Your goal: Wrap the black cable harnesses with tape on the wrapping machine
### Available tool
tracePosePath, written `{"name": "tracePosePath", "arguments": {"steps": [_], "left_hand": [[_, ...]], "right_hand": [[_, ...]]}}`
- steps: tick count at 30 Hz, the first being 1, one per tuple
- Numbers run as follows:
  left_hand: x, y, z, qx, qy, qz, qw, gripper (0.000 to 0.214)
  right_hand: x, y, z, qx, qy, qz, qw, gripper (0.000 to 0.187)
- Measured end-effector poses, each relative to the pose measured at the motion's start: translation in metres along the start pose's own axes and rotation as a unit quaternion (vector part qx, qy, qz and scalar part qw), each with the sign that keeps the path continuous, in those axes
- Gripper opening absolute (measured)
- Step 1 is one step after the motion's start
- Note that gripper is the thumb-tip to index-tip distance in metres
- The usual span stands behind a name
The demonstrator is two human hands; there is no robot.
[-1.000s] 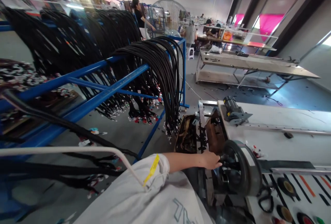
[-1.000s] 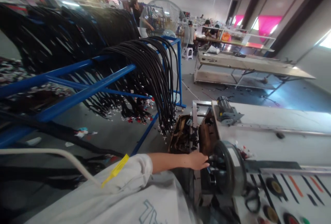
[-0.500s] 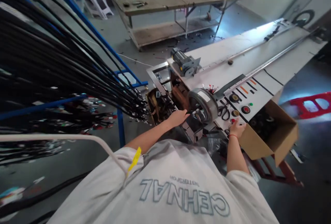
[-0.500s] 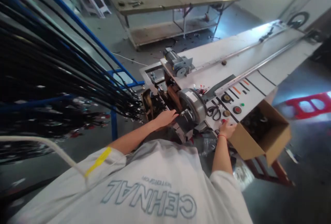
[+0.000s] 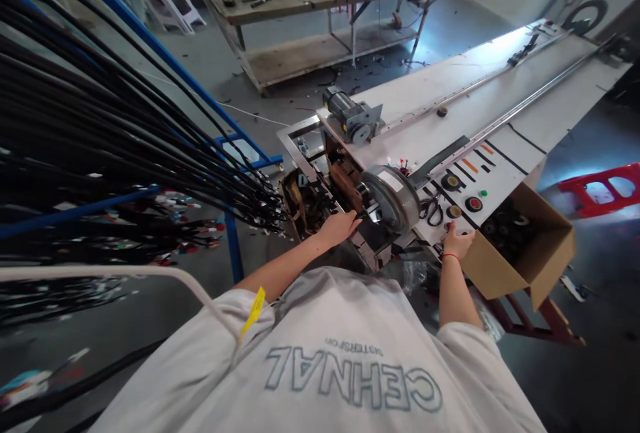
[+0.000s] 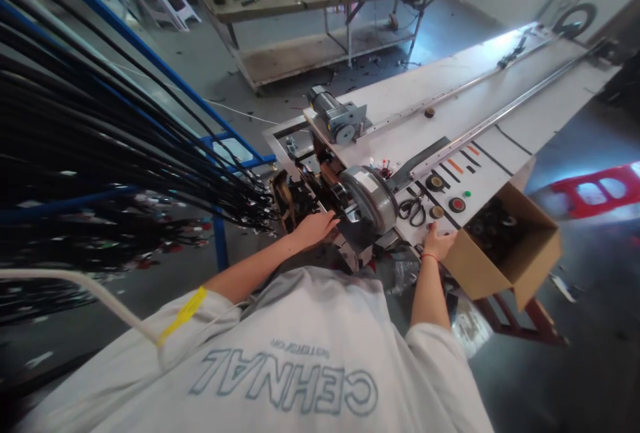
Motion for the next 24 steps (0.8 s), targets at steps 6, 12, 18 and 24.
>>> {"name": "tracePosePath", "arguments": {"steps": [6,12,18,24], "left_hand": [[-0.002,0.000,-0.001,-0.022,-0.010,-0.017,1.000,0.040],[0.000,-0.001,-0.004,-0.032,-0.006,-0.022,0.999,0.037],[0.001,-0.001,0.001,-0.047,-0.014,-0.031,0.998,0.038],[0.010,0.024,-0.021,0.006,0.008,-0.265,0.964,0.038]], "right_hand": [[0.002,0.000,-0.001,0.003,0.008,-0.008,1.000,0.080],[0.001,0.000,0.001,-0.016,0.007,-0.005,1.000,0.089],[0.001,-0.004,0.002,0.002,-0.010,0.001,1.000,0.081],[0.002,-0.003,0.004,-0.019,-0.007,0.017,1.000,0.091]]}}
Point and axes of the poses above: each hand's wrist, its own z-axis towards the middle knuckle, its own x-axis out of the palm, y = z × x, the point moved 7 cm from there along z, towards the middle knuckle, and after that the axes turned 9 degrees about -y, right-handed, at the moved point
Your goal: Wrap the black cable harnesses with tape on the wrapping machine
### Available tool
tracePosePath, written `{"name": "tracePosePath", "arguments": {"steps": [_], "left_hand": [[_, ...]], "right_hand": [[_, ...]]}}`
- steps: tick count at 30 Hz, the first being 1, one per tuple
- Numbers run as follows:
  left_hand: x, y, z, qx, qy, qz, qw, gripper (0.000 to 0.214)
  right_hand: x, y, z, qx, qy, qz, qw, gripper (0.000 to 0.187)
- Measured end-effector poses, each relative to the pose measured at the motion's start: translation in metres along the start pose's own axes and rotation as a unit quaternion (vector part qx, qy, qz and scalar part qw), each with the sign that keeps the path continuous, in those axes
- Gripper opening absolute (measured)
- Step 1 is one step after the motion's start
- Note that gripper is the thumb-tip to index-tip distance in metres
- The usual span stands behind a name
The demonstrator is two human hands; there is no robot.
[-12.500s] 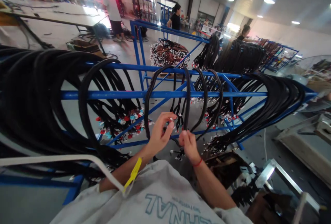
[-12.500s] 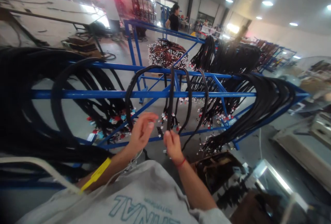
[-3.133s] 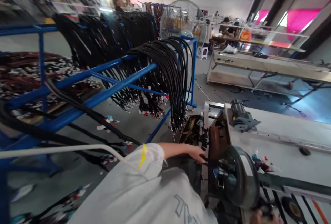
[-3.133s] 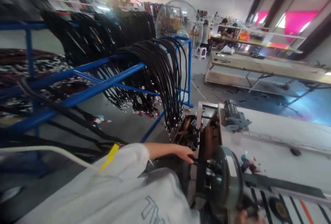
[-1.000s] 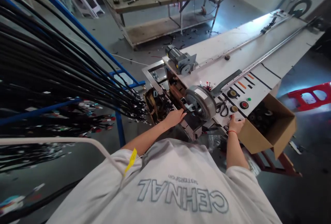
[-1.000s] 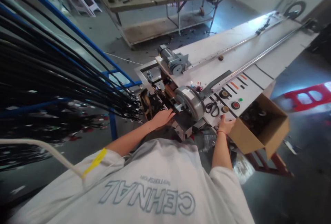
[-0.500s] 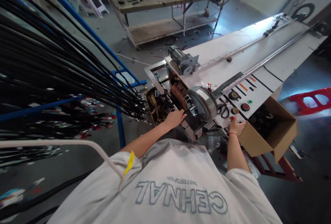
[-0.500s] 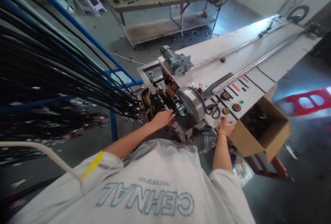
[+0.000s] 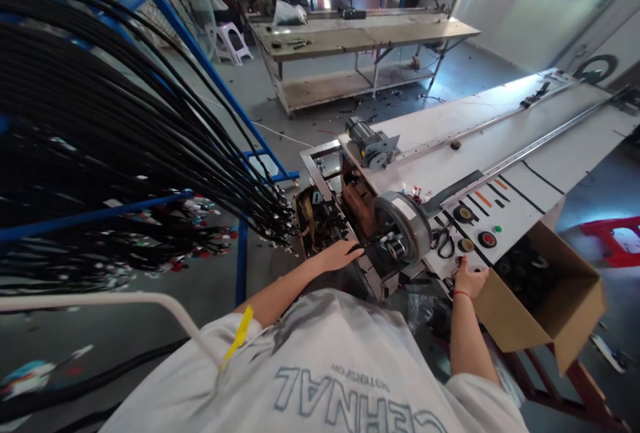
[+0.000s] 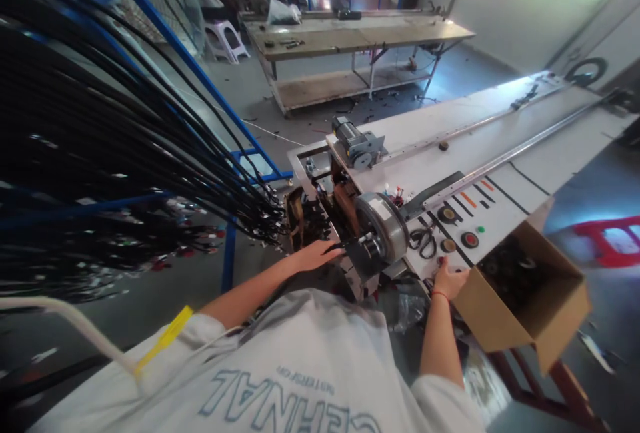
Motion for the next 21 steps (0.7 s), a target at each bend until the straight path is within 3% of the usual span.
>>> {"name": "tracePosePath", "arguments": {"steps": [3,5,12,21], "left_hand": [[0.002,0.022,-0.015,-0.045,0.004,-0.093,0.995,0.049],[0.003,0.026,-0.017,-0.058,-0.018,-0.116,0.991,0.051],[0.012,0.002,0.006,-0.058,-0.055,-0.098,0.992,0.038],[0.020,-0.005,0.023,-0.053,-0.045,-0.101,0.992,0.038]], "right_hand": [[-0.001,-0.001,0.000,0.002,-0.003,0.004,1.000,0.092],[-0.001,0.000,0.000,0.002,-0.002,0.004,1.000,0.092],[-0.001,0.001,0.000,0.001,0.003,-0.003,1.000,0.092],[-0.003,0.005,-0.004,0.007,0.008,-0.008,1.000,0.084]]}}
Point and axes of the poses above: each hand's wrist, its own z-axis towards the middle knuckle, its own x-axis out of the palm, y = z × x, the point moved 7 cm from there along z, towards the middle knuckle, and after that the axes turned 9 degrees about -y, right-handed, at the moved point
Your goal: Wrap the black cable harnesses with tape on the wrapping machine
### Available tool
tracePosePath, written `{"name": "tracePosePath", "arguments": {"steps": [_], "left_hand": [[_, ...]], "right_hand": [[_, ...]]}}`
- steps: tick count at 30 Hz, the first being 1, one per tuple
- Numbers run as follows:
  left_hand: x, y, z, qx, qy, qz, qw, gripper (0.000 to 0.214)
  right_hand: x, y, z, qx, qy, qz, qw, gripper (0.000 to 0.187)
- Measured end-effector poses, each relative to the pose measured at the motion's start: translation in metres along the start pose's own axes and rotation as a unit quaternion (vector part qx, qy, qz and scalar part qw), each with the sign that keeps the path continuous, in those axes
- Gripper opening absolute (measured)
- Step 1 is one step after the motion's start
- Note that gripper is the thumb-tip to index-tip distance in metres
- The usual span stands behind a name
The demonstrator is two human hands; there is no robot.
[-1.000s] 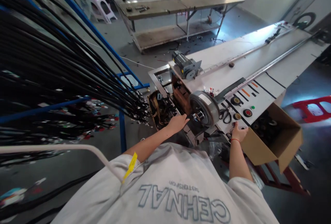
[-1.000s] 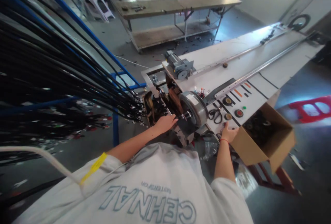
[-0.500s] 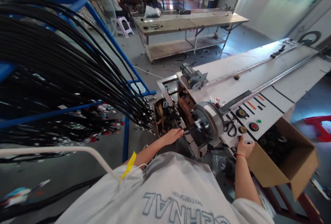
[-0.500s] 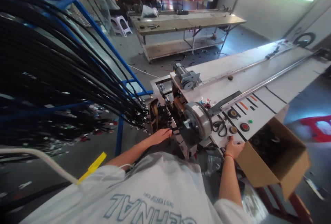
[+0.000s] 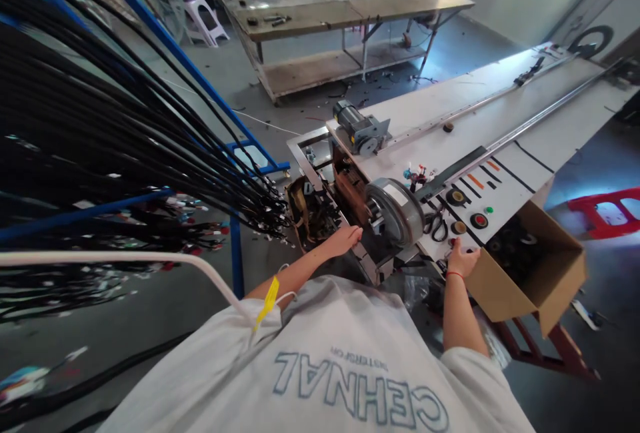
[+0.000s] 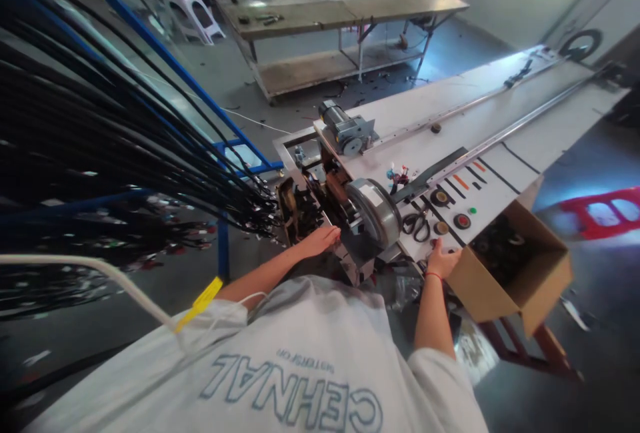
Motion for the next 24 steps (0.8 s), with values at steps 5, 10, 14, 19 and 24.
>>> {"name": "tracePosePath", "arguments": {"steps": [5,10,14,19,24], "left_hand": [[0.002,0.019,-0.006,0.002,0.025,-0.012,1.000,0.034],[-0.003,0.069,-0.038,-0.040,0.116,0.041,0.992,0.037],[-0.012,0.078,-0.056,-0.034,0.071,0.053,0.996,0.039],[-0.015,0.057,-0.046,-0.016,0.011,0.036,0.999,0.037],[-0.012,0.036,-0.028,0.000,-0.007,0.025,1.000,0.039]], "right_hand": [[0.000,-0.001,0.001,-0.006,-0.006,-0.003,1.000,0.084],[-0.004,0.000,-0.001,-0.011,-0.007,0.011,1.000,0.087],[-0.003,-0.006,0.002,-0.015,-0.013,0.009,1.000,0.090],[0.005,-0.011,0.009,-0.012,0.000,0.007,1.000,0.102],[-0.001,-0.007,0.005,-0.009,0.006,0.012,1.000,0.102]]}}
Point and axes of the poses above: each hand's wrist, its own z-axis towards the middle knuckle, its own x-axis out of the palm, y = z × x, the point moved 7 cm from there along z, towards the middle knuckle, and after that the axes turned 9 degrees about -y, right-handed, at the moved point
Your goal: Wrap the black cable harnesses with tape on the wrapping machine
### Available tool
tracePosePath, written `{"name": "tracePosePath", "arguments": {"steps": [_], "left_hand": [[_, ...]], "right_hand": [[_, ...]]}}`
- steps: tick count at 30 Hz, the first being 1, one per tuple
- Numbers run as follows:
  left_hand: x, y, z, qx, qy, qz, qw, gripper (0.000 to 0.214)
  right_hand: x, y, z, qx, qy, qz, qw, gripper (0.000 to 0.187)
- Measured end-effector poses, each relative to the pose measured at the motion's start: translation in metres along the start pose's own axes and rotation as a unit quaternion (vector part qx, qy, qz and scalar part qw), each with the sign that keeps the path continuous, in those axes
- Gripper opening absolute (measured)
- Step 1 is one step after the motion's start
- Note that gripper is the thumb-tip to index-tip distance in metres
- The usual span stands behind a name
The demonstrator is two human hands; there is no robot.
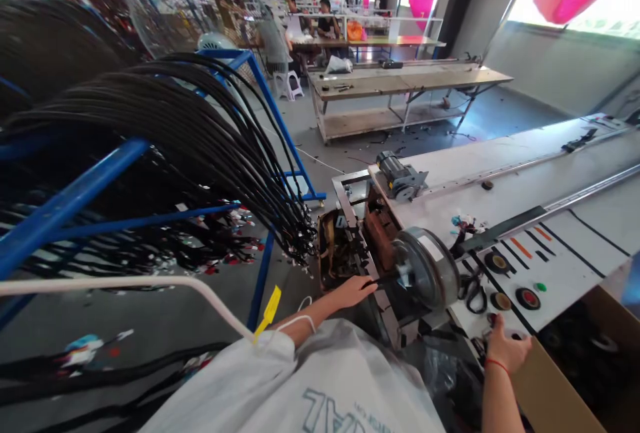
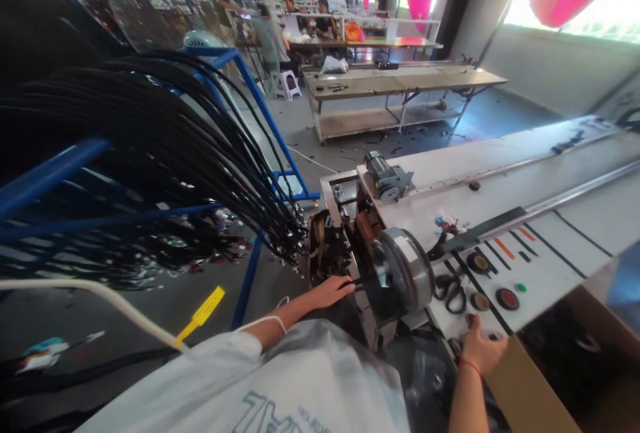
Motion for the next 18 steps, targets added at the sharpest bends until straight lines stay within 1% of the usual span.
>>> {"name": "tracePosePath", "arguments": {"steps": [3,5,6,8,9,11,13,15,18], "left_hand": [[0.002,-0.004,0.009,-0.008,-0.028,-0.022,0.999,0.039],[0.009,-0.005,0.013,-0.015,-0.013,-0.058,0.998,0.045],[0.013,-0.004,0.014,-0.021,0.004,-0.078,0.997,0.049],[0.021,-0.002,0.013,-0.049,0.035,-0.114,0.992,0.058],[0.022,0.000,0.012,-0.065,0.038,-0.125,0.989,0.061],[0.020,0.002,0.010,-0.089,0.025,-0.136,0.986,0.066],[0.016,0.000,0.009,-0.083,0.008,-0.140,0.987,0.067],[0.014,-0.003,0.011,-0.062,0.004,-0.148,0.987,0.067],[0.020,0.000,0.012,-0.058,0.033,-0.189,0.980,0.065]], "right_hand": [[0.002,-0.003,0.001,0.007,0.003,0.006,1.000,0.102],[0.006,-0.007,0.004,0.013,-0.001,0.011,1.000,0.102],[0.008,-0.009,0.005,0.016,-0.005,0.013,1.000,0.102],[0.011,-0.011,0.008,0.016,-0.011,0.018,1.000,0.097],[0.011,-0.010,0.009,0.013,-0.013,0.019,1.000,0.094],[0.009,-0.006,0.008,-0.004,-0.019,0.020,1.000,0.086],[0.006,0.001,0.006,-0.028,-0.021,0.019,0.999,0.081],[0.005,0.004,0.005,-0.032,-0.027,0.026,0.999,0.081],[0.006,0.001,0.005,-0.011,-0.033,0.031,0.999,0.082]]}}
Point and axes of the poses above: each hand's wrist, its own z-axis towards the middle knuckle, its own x-axis out of the palm, y = z × x, the point moved 7 cm from there along z, towards the middle knuckle, and after that the axes turned 9 degrees about -y, right-handed, at the moved point
